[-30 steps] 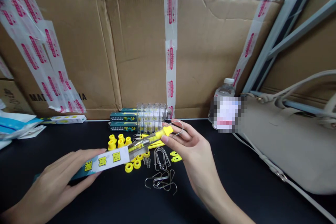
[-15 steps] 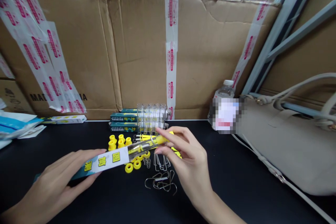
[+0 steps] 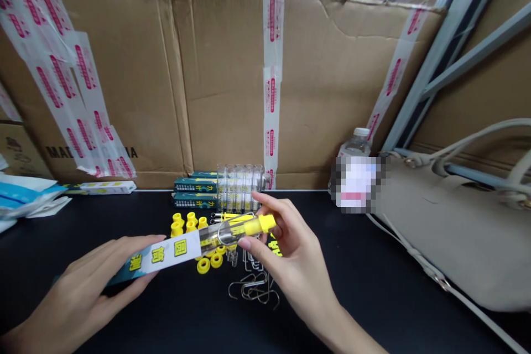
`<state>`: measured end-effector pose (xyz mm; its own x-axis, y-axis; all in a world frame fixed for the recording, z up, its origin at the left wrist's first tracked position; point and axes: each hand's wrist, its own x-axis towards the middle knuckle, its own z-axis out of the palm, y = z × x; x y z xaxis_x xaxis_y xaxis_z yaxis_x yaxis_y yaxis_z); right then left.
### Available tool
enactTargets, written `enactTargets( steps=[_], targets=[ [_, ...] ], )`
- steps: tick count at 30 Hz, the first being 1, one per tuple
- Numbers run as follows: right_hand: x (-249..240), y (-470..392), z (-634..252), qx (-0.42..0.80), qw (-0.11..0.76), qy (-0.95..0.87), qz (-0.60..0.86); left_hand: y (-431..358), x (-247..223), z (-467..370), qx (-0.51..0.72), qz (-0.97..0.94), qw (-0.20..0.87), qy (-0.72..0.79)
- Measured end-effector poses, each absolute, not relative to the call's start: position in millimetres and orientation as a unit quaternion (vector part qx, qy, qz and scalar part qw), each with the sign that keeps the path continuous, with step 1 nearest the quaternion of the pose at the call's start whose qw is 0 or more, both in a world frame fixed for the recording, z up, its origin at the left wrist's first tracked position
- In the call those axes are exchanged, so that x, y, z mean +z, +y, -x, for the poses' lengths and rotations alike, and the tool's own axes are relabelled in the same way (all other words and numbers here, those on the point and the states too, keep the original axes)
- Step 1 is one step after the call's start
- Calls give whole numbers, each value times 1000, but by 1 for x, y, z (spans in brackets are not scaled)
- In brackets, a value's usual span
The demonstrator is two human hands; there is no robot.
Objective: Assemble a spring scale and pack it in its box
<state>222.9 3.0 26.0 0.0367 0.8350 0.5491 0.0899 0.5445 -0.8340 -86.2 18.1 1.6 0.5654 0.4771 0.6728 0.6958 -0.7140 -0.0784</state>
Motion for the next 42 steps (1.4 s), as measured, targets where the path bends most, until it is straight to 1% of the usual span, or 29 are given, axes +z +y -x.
enactTargets(
  steps=[3, 10, 16, 20, 27, 29, 32, 34, 37, 42],
  targets=[
    [27, 3, -221, 336, 620, -607, 367, 19, 0, 87, -325, 868, 175, -333],
    [20, 2, -215, 305, 620, -634, 348, 18, 4, 83, -324, 871, 193, -315],
    [19, -2, -208, 308, 637, -603, 370, 14, 5, 81, -309, 871, 226, -308],
    [14, -4, -205, 295, 626, -610, 386, 14, 7, 78, -317, 870, 215, -312],
    [9, -6, -204, 226, 584, -678, 384, 11, 3, 78, -311, 870, 218, -314],
    [10, -7, -206, 224, 575, -694, 372, 11, 4, 78, -316, 869, 211, -318],
    [10, -8, -209, 259, 562, -699, 359, 12, 5, 78, -326, 869, 190, -321],
    [10, -9, -209, 278, 560, -691, 363, 12, 6, 78, -328, 868, 187, -321],
    [10, -9, -207, 277, 559, -683, 381, 13, 5, 78, -325, 866, 206, -320],
    [10, -6, -205, 227, 585, -685, 370, 12, 6, 77, -325, 869, 207, -311]
  ],
)
